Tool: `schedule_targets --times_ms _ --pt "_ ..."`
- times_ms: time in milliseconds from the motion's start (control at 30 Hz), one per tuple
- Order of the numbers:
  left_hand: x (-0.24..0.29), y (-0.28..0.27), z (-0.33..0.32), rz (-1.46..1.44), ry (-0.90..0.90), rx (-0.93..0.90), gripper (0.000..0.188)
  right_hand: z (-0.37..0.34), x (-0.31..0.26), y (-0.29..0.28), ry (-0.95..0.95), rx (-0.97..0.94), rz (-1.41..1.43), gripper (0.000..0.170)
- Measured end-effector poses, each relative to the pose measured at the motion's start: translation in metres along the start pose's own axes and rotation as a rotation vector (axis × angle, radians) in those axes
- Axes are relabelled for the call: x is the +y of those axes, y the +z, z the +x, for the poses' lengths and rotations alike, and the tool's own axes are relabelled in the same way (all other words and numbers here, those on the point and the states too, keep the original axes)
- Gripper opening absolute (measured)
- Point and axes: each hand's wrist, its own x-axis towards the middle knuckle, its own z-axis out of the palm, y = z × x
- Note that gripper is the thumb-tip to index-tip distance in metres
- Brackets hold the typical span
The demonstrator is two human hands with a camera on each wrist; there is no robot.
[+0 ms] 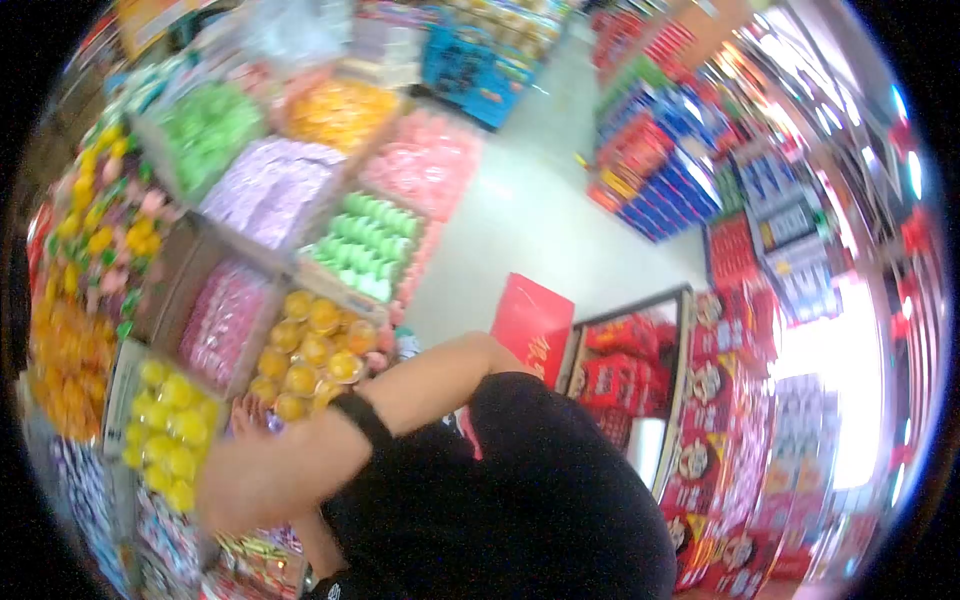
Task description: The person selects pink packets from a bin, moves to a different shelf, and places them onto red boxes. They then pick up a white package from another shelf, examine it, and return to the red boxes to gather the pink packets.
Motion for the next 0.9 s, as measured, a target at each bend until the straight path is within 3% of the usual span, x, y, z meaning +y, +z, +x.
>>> schedule_targets --times_ms 33,67,133,200,367,433,467,600,900 --pt "0.0 0.0 -0.004 0.021 0.004 0.075 0.037 -0.003 -0.02 -0.006 -0.208 -0.102 -0.025 0.015" --pt "-0.004 -0.008 -0.006 0.045 -0.014 0.02 0.039 -0.006 -0.036 -0.009 -0.282 -0.118 0.013 0.015" --pt "-0.007 -0.007 -0.017 0.081 -0.046 -0.061 0.041 -0.016 -0.061 -0.017 -0.266 -0.021 0.091 0.015" --pt "0.002 0.012 -0.038 0.123 -0.145 -0.032 0.041 -0.025 -0.07 -0.027 -0.25 0.06 0.124 0.015" --pt "0.004 0.029 -0.072 0.112 -0.134 -0.196 0.038 -0.053 -0.084 -0.048 -0.209 0.159 0.168 0.015" --pt "0.004 0.038 -0.083 0.017 -0.09 -0.351 0.038 -0.07 -0.092 -0.055 -0.19 0.166 0.176 0.015" --pt "0.007 0.047 -0.096 0.107 -0.109 -0.243 0.038 -0.077 -0.095 -0.056 -0.188 0.171 0.185 0.015" --pt "0.016 0.06 -0.133 0.144 -0.1 -0.283 0.035 -0.109 -0.114 -0.066 -0.206 0.224 0.204 0.016" --pt "-0.028 0.116 -0.21 0.155 -0.171 -0.288 0.035 -0.202 -0.175 -0.098 -0.158 0.406 0.133 0.017"
